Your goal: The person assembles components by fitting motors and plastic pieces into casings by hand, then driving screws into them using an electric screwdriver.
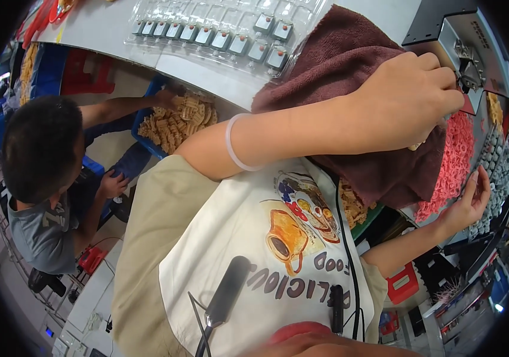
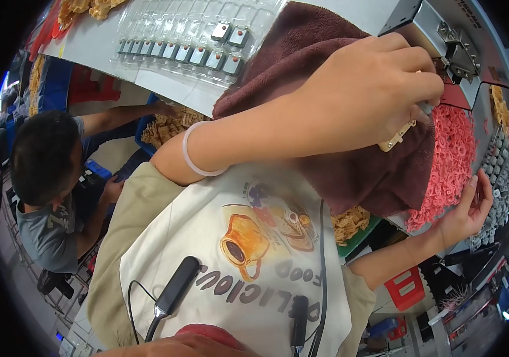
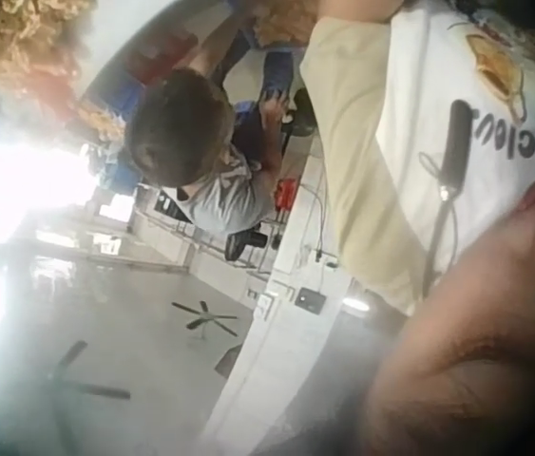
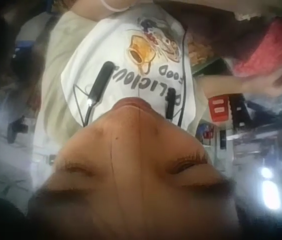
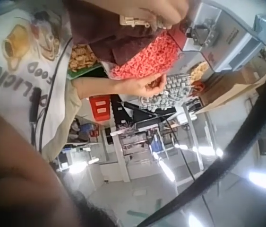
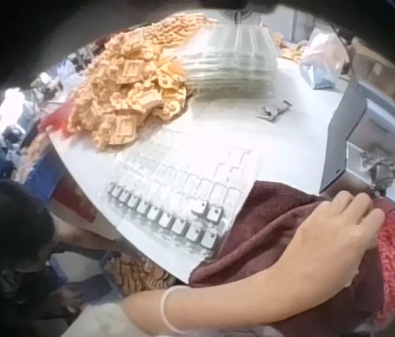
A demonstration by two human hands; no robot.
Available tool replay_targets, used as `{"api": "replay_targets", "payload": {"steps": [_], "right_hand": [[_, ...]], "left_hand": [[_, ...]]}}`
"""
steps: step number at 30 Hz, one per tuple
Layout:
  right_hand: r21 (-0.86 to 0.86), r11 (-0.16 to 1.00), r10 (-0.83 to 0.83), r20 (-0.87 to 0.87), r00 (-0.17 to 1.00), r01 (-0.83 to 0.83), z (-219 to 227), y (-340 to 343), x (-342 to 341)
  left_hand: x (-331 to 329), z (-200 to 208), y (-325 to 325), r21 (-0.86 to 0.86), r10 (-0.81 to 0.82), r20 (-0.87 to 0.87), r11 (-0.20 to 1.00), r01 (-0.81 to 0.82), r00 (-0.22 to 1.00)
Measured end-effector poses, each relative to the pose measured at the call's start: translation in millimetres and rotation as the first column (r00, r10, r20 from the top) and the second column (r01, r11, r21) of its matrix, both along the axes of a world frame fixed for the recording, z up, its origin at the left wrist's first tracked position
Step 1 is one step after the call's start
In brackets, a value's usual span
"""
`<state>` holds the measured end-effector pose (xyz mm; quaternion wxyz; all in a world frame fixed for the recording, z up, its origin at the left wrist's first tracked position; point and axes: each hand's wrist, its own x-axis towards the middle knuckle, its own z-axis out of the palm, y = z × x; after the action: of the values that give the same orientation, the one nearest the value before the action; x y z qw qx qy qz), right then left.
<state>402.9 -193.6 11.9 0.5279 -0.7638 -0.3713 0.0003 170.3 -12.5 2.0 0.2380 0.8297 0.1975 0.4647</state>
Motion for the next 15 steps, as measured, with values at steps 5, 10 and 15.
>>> {"api": "replay_targets", "payload": {"steps": [5, 10, 15], "right_hand": [[-0.099, 0.994, 0.049, 0.104, 0.993, -0.039, -2.2, 11.0, 3.8], [-0.325, 0.945, 0.090, 0.392, 0.915, 0.047, -1.5, 25.2, -3.3], [-0.529, 0.848, 0.286, 0.466, 0.837, 0.005, -20.7, 23.6, 17.4]], "left_hand": [[-4.1, 7.6, 0.4, 0.119, 0.035, -0.081, 0.993, -0.025, 0.996], [3.7, 9.3, -4.0, 0.241, 0.115, -0.089, 0.966, -0.091, 0.989], [7.3, 12.4, -12.9, 0.317, 0.170, -0.190, 0.943, -0.103, 0.967]]}}
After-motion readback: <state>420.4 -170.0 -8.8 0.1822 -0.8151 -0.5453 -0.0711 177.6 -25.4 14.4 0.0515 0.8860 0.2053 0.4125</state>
